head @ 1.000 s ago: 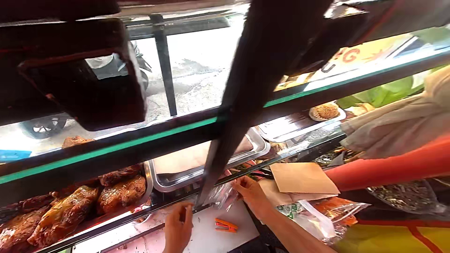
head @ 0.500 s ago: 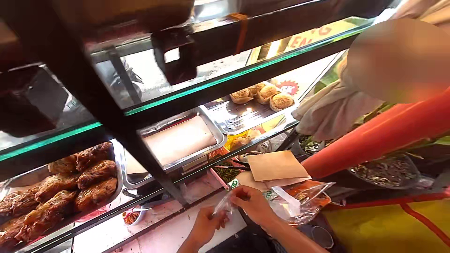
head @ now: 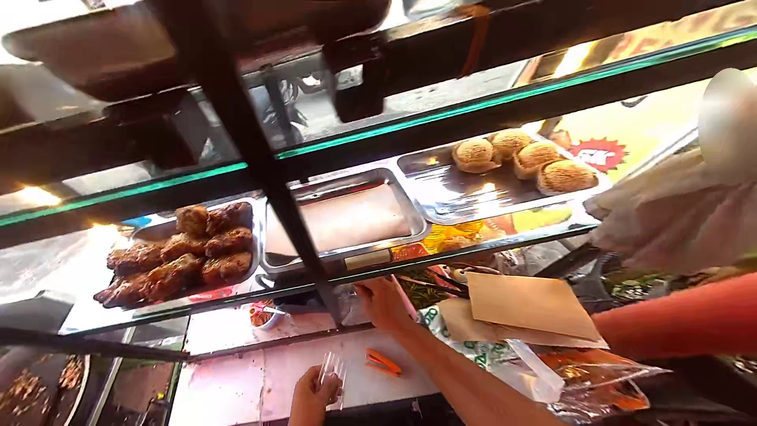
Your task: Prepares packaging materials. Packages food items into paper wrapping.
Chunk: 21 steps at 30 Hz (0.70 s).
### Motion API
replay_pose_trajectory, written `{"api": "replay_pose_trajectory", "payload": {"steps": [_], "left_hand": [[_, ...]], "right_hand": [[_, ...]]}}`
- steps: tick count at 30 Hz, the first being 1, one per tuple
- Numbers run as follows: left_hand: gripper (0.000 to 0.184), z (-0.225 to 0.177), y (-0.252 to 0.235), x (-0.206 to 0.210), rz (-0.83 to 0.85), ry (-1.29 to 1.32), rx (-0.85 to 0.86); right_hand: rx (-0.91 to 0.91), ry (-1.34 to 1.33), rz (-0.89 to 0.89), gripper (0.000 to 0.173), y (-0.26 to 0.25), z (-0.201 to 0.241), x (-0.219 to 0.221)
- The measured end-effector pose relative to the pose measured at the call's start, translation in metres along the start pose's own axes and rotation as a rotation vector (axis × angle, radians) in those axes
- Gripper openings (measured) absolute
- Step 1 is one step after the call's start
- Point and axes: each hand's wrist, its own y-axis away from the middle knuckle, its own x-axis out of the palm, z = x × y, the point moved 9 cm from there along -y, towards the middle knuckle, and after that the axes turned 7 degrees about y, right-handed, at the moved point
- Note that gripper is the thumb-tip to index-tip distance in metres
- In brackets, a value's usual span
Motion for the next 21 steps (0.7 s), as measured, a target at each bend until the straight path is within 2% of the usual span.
{"api": "replay_pose_trajectory", "payload": {"steps": [2,4,6,8,10,12,15,17,19,20,21], "left_hand": [[0.024,0.004,0.009,-0.014,-0.001,0.083,0.0],[0.028,0.004,0.011,-0.028,0.013,0.165,-0.008],[0.036,-0.002,0.007,-0.039,0.047,0.233,-0.006],[0.046,-0.013,-0.005,-0.047,0.108,0.273,0.023],[0.052,-0.019,-0.016,-0.053,0.179,0.271,0.032],[0.053,-0.029,-0.03,-0.057,0.244,0.269,0.045],[0.052,-0.039,-0.047,-0.052,0.33,0.238,0.062],[0.051,-0.045,-0.054,-0.038,0.404,0.154,0.07],[0.051,-0.047,-0.054,-0.019,0.491,0.118,0.066],[0.05,-0.046,-0.055,-0.012,0.522,0.133,0.043],[0.05,-0.043,-0.056,-0.007,0.542,0.157,0.006]], "right_hand": [[0.013,-0.025,0.138,0.024,-0.027,0.009,0.041],[0.075,-0.086,0.343,0.032,-0.039,0.011,0.077],[0.174,-0.149,0.516,0.035,-0.039,0.013,0.097],[0.314,-0.216,0.578,0.032,-0.04,0.005,0.107],[0.336,-0.317,0.489,0.033,-0.036,-0.006,0.107],[0.256,-0.377,0.223,0.035,-0.028,-0.008,0.088],[0.332,-0.363,-0.079,0.038,0.025,-0.011,0.061],[0.391,-0.491,-0.032,0.053,0.063,-0.005,0.074],[0.501,-0.683,0.152,0.072,0.092,0.01,0.102],[0.526,-0.757,0.209,0.069,0.099,0.017,0.111],[0.526,-0.801,0.218,0.059,0.103,0.02,0.114]]}}
